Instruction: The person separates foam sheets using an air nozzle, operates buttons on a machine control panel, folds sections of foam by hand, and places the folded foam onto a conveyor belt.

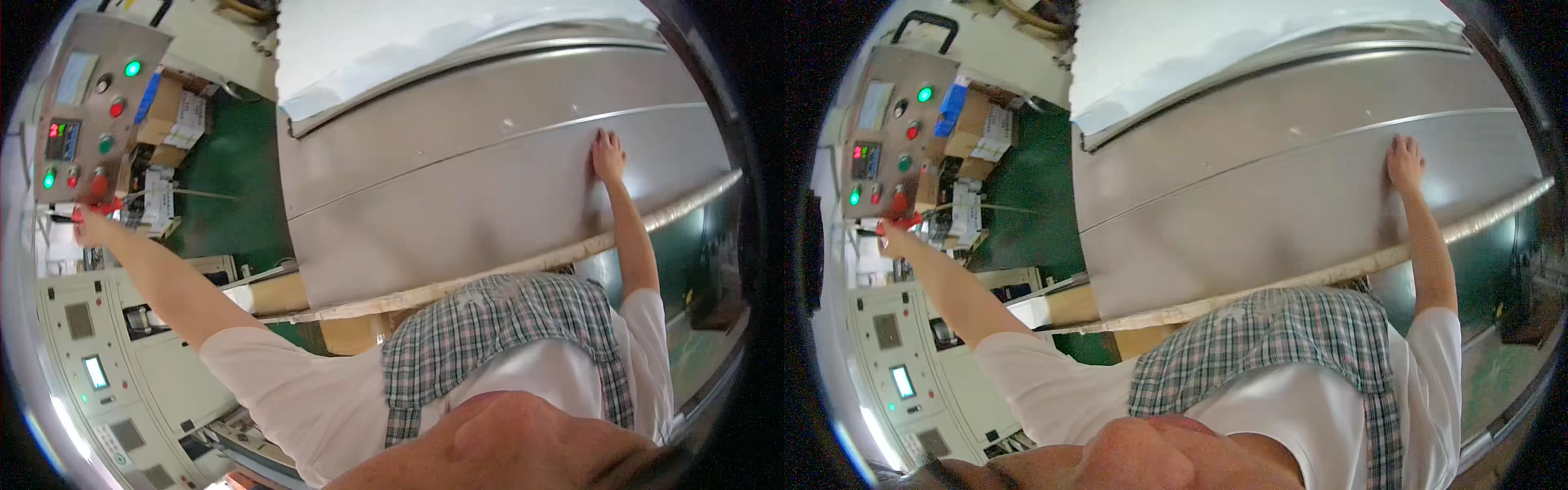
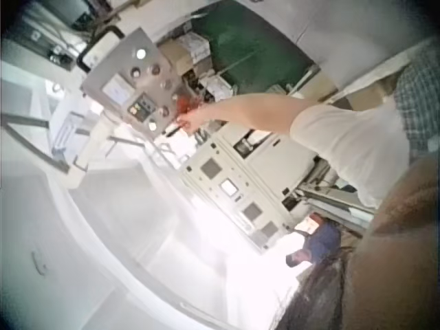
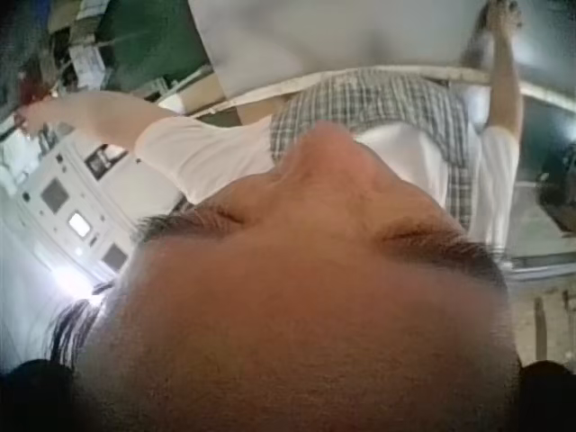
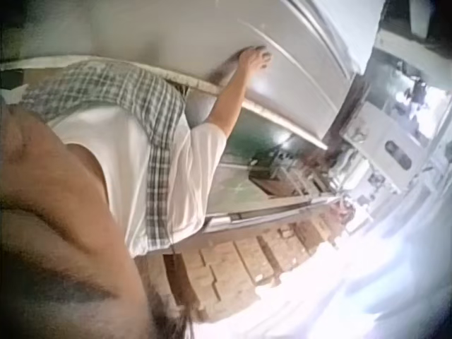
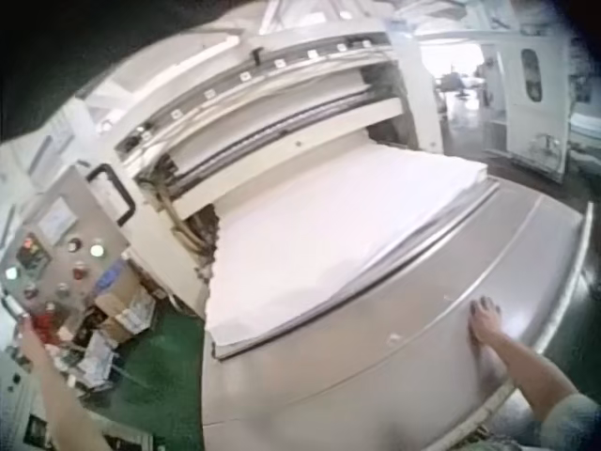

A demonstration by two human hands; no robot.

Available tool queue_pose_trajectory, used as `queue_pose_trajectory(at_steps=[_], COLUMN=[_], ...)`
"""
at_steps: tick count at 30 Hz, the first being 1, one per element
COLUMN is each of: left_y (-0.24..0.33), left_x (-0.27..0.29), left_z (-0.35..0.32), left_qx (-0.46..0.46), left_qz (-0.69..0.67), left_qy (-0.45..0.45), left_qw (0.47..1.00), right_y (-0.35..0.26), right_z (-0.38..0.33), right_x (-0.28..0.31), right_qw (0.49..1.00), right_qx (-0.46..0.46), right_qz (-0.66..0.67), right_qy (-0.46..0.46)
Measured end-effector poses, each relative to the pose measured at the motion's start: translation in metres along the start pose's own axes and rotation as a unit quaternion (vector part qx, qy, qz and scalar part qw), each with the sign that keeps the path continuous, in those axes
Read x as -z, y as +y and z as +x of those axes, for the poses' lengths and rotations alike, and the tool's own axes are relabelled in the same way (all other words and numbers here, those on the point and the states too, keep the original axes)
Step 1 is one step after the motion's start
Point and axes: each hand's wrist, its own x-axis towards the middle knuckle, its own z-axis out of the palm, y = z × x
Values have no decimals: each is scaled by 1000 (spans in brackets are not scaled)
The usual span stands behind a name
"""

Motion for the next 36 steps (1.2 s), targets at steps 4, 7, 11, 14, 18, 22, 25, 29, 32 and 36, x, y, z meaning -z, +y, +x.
queue_pose_trajectory(at_steps=[4, 7, 11, 14, 18, 22, 25, 29, 32, 36], left_y=[-31, -27, -17, 57, 126, 84, 0, -73, -36, 22], left_x=[34, 51, 45, 74, 117, 119, 103, 110, 102, 51], left_z=[31, 97, 35, -39, -130, -231, -287, -349, -420, -530], left_qx=[-18, -91, -107, -158, -120, -45, -323, -299, -283, -291], left_qz=[103, 196, 221, -177, -297, 5, 185, 292, 215, 61], left_qy=[8, 23, 100, 184, 52, -344, -568, -703, -741, -741], left_qw=[994, 976, 964, 954, 946, 938, 734, 575, 570, 602], right_y=[4, -18, -1, -2, 6, -4, -11, -13, -26, -30], right_z=[3, 4, -8, -6, 1, -1, -1, 4, -2, 6], right_x=[24, 13, 14, 19, 7, 12, 17, 13, 25, 28], right_qw=[999, 997, 998, 999, 995, 995, 999, 996, 996, 996], right_qx=[13, 25, 32, 7, 32, 21, 11, 25, 16, 5], right_qz=[11, 47, 34, 16, 41, 40, 35, 66, 50, 81], right_qy=[43, 47, 50, 38, 90, 89, 36, 53, 66, 47])
